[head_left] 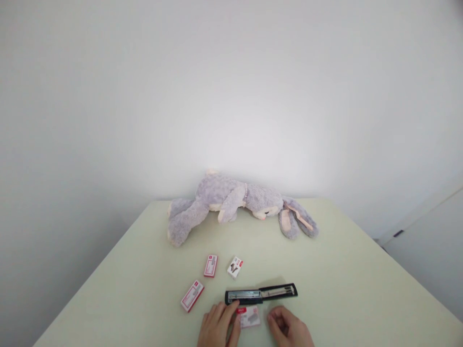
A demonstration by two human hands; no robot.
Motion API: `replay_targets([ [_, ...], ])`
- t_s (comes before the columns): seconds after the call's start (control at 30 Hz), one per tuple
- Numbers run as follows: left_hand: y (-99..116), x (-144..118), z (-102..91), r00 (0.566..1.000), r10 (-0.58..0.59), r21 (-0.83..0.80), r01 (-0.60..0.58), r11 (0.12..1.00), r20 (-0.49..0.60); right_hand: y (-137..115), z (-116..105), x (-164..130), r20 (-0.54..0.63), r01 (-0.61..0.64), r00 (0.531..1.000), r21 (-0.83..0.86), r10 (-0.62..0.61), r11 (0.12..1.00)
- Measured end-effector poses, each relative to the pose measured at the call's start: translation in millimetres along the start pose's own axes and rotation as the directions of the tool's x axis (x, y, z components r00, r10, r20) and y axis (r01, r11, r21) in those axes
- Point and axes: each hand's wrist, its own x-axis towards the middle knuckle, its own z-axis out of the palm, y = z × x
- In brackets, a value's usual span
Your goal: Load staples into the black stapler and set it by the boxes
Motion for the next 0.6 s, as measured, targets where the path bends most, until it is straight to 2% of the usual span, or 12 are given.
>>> replay_targets([
  [0.07,2.7,1.2,-0.2,1.0,0.012,0.088,-0.011,0.996,-0.007,7.2,-18.3,3.3,-0.068,-0.067,0.995,0.043,0.07,0.997],
  [0.13,6.9,1.8,-1.0,1.0,0.006,0.138,-0.003,0.99,-0.021,3.9,-40.2,9.1,-0.077,-0.078,0.993,0.167,0.092,0.983],
  [0.2,12.1,2.5,-1.5,1.0,-0.01,0.151,0.014,0.988,-0.023,-11.6,-59.3,17.9,-0.011,-0.025,0.999,0.319,0.031,0.947],
  [0.3,18.6,3.8,-1.1,0.999,-0.043,0.145,0.042,0.989,-0.002,-48.4,-73.2,33.3,0.128,0.085,0.981,0.389,-0.145,0.917],
  [0.37,21.0,4.7,-0.4,0.998,-0.058,0.145,0.056,0.988,0.013,-73.8,-71.4,41.2,0.193,0.136,0.957,0.364,-0.217,0.922],
  [0.47,21.7,5.8,0.3,0.998,-0.054,0.156,0.051,0.986,0.016,-104.6,-58.3,47.2,0.246,0.229,0.926,0.239,-0.287,0.944],
  [0.6,21.9,6.7,-0.5,0.999,-0.048,0.196,0.049,0.979,-0.007,-125.8,-37.5,50.1,0.313,0.357,0.883,0.037,-0.35,0.933],
])
